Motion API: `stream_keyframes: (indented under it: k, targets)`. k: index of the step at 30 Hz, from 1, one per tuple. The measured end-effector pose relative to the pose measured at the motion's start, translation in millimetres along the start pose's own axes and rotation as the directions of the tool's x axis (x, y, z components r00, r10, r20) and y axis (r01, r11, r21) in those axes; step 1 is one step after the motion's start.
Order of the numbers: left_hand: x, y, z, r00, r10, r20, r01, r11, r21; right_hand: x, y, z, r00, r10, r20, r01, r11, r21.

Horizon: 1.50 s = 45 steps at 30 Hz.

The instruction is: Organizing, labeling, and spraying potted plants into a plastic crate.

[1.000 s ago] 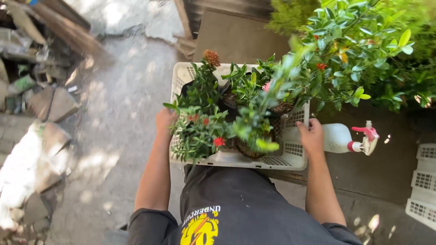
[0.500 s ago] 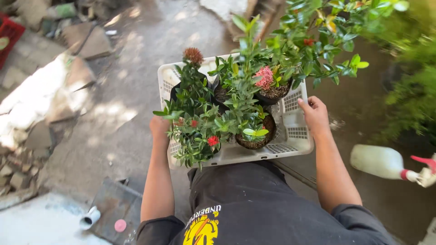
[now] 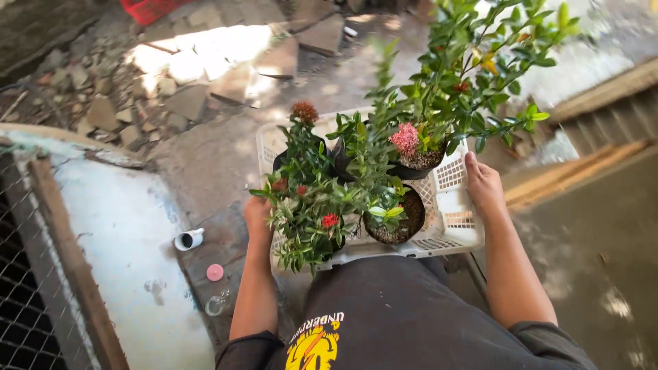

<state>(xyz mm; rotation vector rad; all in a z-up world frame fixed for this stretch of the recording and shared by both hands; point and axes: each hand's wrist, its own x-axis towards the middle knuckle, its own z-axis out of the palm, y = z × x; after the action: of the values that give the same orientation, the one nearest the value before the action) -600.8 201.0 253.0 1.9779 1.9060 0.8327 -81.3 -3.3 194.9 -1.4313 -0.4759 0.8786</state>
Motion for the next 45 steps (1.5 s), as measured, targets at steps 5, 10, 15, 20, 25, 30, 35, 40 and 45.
stream_keyframes:
  k: [5, 10, 15, 20, 25, 30, 35, 40, 45]
  targets:
    - [1, 12, -58, 0.977, -0.196, -0.078, 0.172, 0.954, -0.244, 53, -21, 83, 0.99, 0.142, 0.021, -0.136, 0.975, -0.177]
    - [54, -36, -59, 0.925, -0.346, -0.159, 0.323, 0.934, -0.154, 115, -40, 159, 0.994, -0.047, 0.103, 0.077, 0.948, -0.309]
    - [126, -41, -57, 0.886, -0.416, -0.204, 0.404, 0.909, -0.098, 194, -73, 232, 0.959, -0.279, 0.042, 0.26, 0.82, -0.51]
    - [217, -8, -57, 0.88, -0.417, -0.229, 0.404, 0.909, -0.101, 280, -152, 304, 0.988, -0.117, 0.105, 0.143, 0.945, -0.293]
    - [272, -53, -41, 0.86, -0.418, -0.293, 0.415, 0.907, -0.075, 327, -220, 378, 0.973, -0.101, 0.21, 0.161, 0.942, -0.295]
    - [354, -30, -78, 0.838, -0.457, -0.297, 0.441, 0.889, -0.125, 385, -266, 476, 0.905, -0.147, 0.399, 0.331, 0.832, -0.445]
    - [456, -60, -114, 0.802, -0.546, -0.242, 0.492, 0.834, -0.249, 425, -292, 596, 0.876, -0.099, 0.472, 0.374, 0.759, -0.533]
    - [590, -103, -187, 0.838, -0.467, -0.282, 0.386, 0.873, -0.298, 466, -292, 734, 0.859, -0.143, 0.491, 0.371, 0.835, -0.407]
    - [712, -140, -251, 0.827, -0.501, -0.254, 0.486, 0.865, -0.126, 484, -325, 837, 0.882, -0.028, 0.471, 0.21, 0.917, -0.338]
